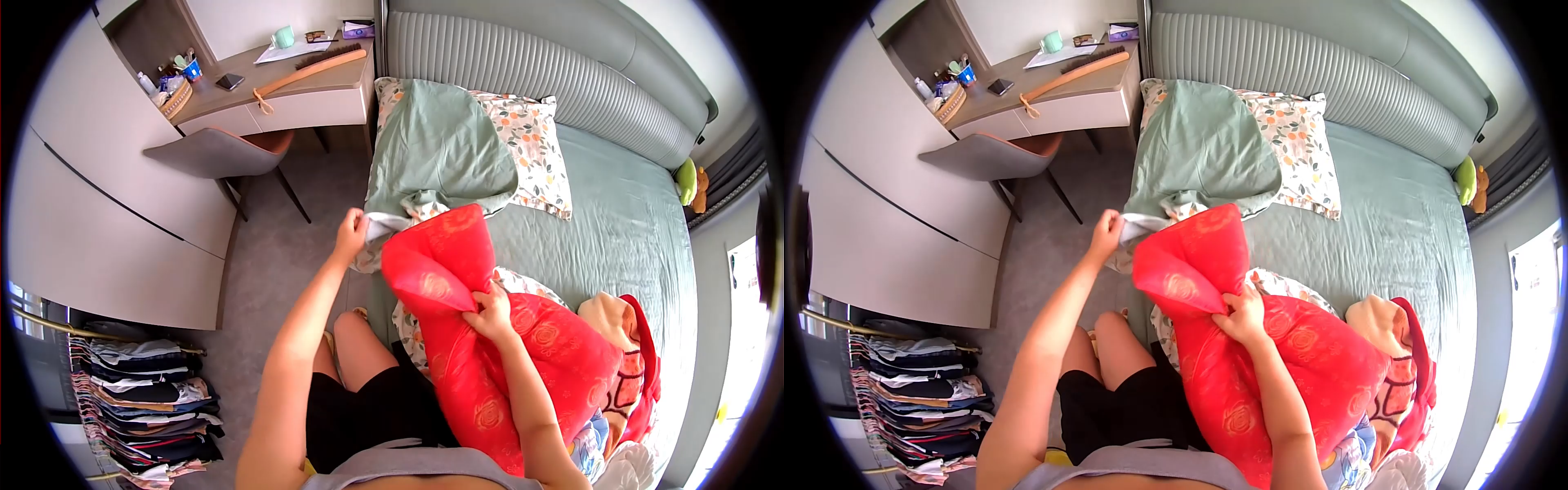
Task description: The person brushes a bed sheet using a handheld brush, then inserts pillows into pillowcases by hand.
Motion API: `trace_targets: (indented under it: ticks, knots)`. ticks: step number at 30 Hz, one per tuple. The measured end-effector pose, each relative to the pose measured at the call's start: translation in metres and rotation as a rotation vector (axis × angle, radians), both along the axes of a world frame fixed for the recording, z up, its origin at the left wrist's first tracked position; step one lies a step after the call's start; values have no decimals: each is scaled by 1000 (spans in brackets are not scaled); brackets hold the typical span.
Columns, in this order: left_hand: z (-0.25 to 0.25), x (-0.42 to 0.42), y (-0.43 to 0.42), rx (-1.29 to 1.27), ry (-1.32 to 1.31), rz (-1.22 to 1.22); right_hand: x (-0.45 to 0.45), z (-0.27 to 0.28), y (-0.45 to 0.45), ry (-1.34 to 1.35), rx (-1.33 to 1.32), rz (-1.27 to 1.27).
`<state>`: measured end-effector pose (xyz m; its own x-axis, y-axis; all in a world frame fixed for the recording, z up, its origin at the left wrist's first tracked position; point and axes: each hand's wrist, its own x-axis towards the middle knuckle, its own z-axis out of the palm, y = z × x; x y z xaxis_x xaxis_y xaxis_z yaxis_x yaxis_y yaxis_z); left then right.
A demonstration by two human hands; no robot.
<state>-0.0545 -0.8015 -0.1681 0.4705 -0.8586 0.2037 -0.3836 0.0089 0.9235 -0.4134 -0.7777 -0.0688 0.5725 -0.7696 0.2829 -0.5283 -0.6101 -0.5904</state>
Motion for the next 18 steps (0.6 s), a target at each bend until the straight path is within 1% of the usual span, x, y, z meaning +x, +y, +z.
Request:
trace_targets:
  ticks: [1,3,4,5,7,9,10,11,12,13,15,16,17,18]
  knots:
    - [26,0,-4,3,13,19,4,-7,4,-41,-63,58]
    - [57,6,-10,-68,-185,41,11,8,16,-23,-47,178]
    - [83,5,-6,81,-431,27,15,11,23,-75,-83,211]
    - [112,-3,-1,278,-373,-50,17,14,29,-79,-76,256]
    - [126,-11,0,230,-605,-132,22,23,42,-105,-52,346]
    - [135,-29,4,167,-500,-231,27,24,54,-153,-70,424]
    - [139,-37,7,30,-504,-314,30,24,58,-160,-86,458]
    - [144,-45,12,23,-506,-394,32,24,62,-165,-103,493]
    - [149,-53,16,9,-515,-463,32,27,65,-116,-92,506]
    - [159,-62,22,-4,-522,-531,31,28,65,-119,-87,492]
    - [172,-72,35,-77,-625,-659,32,31,61,-124,-76,468]
    - [175,-73,43,-45,-687,-671,29,32,54,-140,-51,433]
    - [180,-73,51,-12,-749,-681,25,35,45,-246,-53,382]
    - [182,-69,53,-44,-703,-660,18,38,38,-203,-61,337]
